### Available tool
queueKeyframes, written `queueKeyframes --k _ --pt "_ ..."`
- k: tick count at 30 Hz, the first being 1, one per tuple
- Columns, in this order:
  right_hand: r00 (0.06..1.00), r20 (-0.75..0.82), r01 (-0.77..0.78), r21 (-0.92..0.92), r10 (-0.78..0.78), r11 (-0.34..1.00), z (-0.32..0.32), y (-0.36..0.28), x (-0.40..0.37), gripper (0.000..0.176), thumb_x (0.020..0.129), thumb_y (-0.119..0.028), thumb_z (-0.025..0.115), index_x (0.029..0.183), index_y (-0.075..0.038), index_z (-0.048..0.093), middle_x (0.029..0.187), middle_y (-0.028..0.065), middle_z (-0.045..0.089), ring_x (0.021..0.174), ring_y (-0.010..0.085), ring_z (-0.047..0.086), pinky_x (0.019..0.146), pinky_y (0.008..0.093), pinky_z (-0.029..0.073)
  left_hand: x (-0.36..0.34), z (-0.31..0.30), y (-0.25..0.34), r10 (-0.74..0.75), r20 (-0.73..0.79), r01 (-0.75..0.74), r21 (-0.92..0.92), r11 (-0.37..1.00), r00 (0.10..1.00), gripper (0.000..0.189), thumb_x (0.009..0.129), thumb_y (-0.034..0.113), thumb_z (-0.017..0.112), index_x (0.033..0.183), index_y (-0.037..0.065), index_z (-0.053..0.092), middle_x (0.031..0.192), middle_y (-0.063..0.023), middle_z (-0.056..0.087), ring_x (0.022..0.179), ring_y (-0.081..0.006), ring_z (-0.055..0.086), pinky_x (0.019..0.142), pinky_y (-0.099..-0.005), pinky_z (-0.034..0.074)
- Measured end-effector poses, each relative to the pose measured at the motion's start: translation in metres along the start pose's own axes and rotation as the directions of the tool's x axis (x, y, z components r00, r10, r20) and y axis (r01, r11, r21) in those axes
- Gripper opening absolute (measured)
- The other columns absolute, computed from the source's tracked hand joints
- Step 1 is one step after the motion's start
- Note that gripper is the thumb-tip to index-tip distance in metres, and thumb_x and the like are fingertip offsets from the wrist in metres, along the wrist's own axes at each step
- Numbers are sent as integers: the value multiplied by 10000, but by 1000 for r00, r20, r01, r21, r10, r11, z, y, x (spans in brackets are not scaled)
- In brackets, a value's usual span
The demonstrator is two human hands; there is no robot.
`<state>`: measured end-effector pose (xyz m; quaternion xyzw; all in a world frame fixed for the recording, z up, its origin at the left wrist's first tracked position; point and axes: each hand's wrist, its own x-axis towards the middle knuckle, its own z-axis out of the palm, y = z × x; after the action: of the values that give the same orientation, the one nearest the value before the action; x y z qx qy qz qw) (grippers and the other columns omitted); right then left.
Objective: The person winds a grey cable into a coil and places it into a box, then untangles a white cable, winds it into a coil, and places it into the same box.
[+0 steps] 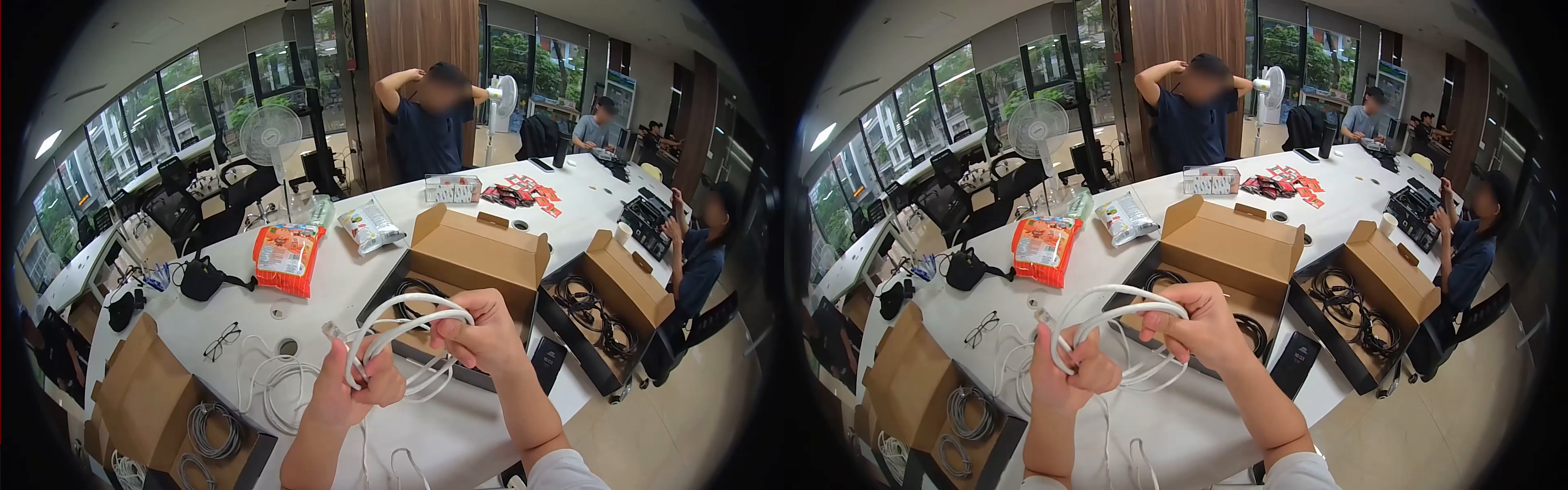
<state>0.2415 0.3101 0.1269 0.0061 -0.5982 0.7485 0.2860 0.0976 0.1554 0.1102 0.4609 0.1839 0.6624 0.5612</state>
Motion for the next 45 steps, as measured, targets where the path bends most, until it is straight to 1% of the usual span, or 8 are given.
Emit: queueKeyframes --k 12,16,19,23,26,27,35,45 --pt "999 -26 -46 -28 45 999 5 -1 0 178 904 -70 598 1026 53 641 652 70 628 369 33 394 335 187 277 -1 15 6 -52 -117 57 36 998 992 286 921 395 411 804 135 404 459 60 281 398 -88 210 448 -273 214" --pt "1000 -4 5 -166 -6 986 9 -1 0 369 867 -102 665 1188 34 544 849 76 647 557 72 537 520 210 456 -4 6 7 -35 -288 25 -41 999 957 316 941 415 404 771 148 408 468 76 231 411 -73 166 445 -268 171" --pt "971 -61 187 -412 -232 892 23 7 2 614 791 -113 751 1310 -19 438 1076 82 594 898 140 597 824 294 515 -1 5 6 215 -440 -241 -2 971 872 371 997 439 320 744 174 378 449 70 150 380 -90 107 415 -278 143" --pt "912 -17 287 -687 -410 668 17 7 0 413 805 -135 736 1152 9 564 945 103 616 754 158 583 693 279 522 1 3 21 536 -574 -601 95 794 618 334 1030 355 327 759 160 347 464 53 139 379 -77 88 385 -265 129" --pt "985 -62 -151 -760 161 632 22 -15 -12 280 848 -191 695 1007 30 633 750 86 631 586 171 543 607 258 495 -5 -6 30 657 -543 -713 144 686 523 307 1032 302 352 772 141 335 488 45 155 393 -67 103 389 -252 136" --pt "991 -27 -104 -773 132 626 26 -11 -12 283 898 -242 629 933 37 654 626 83 620 514 165 542 567 253 474 -6 -6 32 667 -545 -725 146 673 508 306 1033 299 348 772 140 335 490 45 158 397 -67 105 391 -252 140" --pt "972 74 -233 201 222 952 31 41 7 451 983 -336 492 1293 -29 375 1169 85 578 1005 151 583 806 290 465 -1 1 23 577 -577 -682 46 730 578 317 1034 311 336 763 147 345 494 46 165 417 -77 111 422 -252 168" --pt "960 -280 60 139 -19 988 34 51 8 262 997 -171 438 1214 -33 489 1090 40 567 936 94 556 858 277 467 12 -10 8 217 -595 -381 -162 910 774 311 1019 352 370 768 175 418 479 69 168 399 -61 141 416 -241 179"
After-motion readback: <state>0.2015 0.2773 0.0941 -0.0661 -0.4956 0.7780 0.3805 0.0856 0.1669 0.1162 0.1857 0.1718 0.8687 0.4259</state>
